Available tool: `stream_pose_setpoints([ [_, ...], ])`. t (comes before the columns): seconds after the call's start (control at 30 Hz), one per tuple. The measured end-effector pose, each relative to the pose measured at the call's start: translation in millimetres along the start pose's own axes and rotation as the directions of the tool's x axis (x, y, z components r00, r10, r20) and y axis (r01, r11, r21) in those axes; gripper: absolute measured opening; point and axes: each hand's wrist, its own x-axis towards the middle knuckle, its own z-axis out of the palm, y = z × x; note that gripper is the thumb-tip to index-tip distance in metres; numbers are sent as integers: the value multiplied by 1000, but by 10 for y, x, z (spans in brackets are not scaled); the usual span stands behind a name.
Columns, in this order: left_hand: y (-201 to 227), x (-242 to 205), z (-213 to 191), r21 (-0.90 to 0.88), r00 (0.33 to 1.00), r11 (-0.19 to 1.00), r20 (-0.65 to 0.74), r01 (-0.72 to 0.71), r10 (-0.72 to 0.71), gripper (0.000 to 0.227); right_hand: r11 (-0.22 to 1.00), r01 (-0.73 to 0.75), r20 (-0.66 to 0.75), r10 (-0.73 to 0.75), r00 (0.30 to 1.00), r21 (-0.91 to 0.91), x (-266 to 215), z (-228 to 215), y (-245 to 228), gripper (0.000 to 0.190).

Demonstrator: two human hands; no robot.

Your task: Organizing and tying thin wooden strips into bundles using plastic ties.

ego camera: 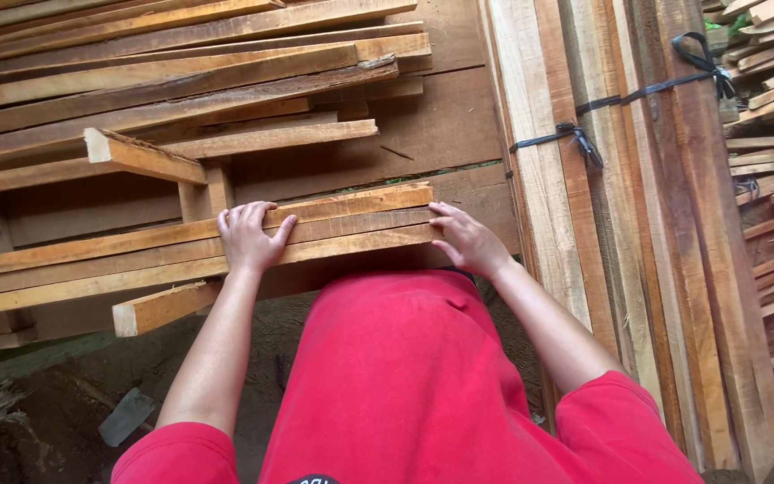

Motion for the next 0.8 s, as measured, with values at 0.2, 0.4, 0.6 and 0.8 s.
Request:
stream_pose_setpoints([
  [0.2, 14, -17, 24, 18, 1000, 1000, -16, 7, -7, 49, 294, -484, 91, 775, 626, 824, 123, 447, 501, 70],
  [0.4, 85, -21, -179, 10, 997, 998, 48, -55, 55, 61, 274, -579, 170, 784, 597, 768, 533, 670, 205, 91],
  [0.6, 85, -3, -190, 21, 998, 998, 46, -54, 53, 60, 239, -534, 200, 744, 638, 811, 712, 349, -31, 105],
  [0.8, 69, 27, -180, 42, 997, 998, 55, -52, 49, 56, 99, -492, 267, 740, 617, 865, 832, 150, -139, 118],
])
